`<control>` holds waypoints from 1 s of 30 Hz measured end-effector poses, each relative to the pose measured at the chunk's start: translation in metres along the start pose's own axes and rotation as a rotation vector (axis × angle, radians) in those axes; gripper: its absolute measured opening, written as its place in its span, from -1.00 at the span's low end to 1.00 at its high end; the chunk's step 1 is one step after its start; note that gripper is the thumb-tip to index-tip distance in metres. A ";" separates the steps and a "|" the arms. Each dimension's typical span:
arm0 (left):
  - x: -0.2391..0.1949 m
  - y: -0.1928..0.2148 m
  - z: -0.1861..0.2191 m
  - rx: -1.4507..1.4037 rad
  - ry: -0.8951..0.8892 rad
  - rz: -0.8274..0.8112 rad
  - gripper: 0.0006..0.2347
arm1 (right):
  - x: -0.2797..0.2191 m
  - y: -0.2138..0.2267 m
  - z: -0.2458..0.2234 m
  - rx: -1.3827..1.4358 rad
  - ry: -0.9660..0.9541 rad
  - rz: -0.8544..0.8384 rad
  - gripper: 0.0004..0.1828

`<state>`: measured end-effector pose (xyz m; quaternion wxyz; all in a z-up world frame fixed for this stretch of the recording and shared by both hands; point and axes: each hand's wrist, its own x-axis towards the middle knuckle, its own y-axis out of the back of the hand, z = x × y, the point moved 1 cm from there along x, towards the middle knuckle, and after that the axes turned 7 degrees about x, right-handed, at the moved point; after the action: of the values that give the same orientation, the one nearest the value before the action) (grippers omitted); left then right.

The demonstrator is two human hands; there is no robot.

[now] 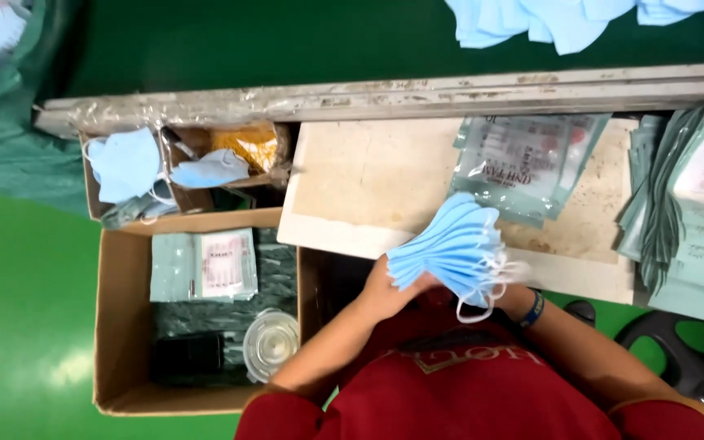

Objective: Packing face masks into plastic bags and boxes.

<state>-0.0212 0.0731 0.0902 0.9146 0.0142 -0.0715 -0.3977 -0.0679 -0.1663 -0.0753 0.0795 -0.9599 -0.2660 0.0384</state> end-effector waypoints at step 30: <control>0.135 -0.023 -0.048 1.004 0.115 -0.725 -0.51 | 0.033 0.065 -0.172 -1.382 0.138 0.654 -0.70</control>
<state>0.0598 -0.0431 0.0569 0.6054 0.4875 -0.1912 -0.5994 0.0129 -0.2268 0.0818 -0.5377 -0.8214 0.0734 -0.1753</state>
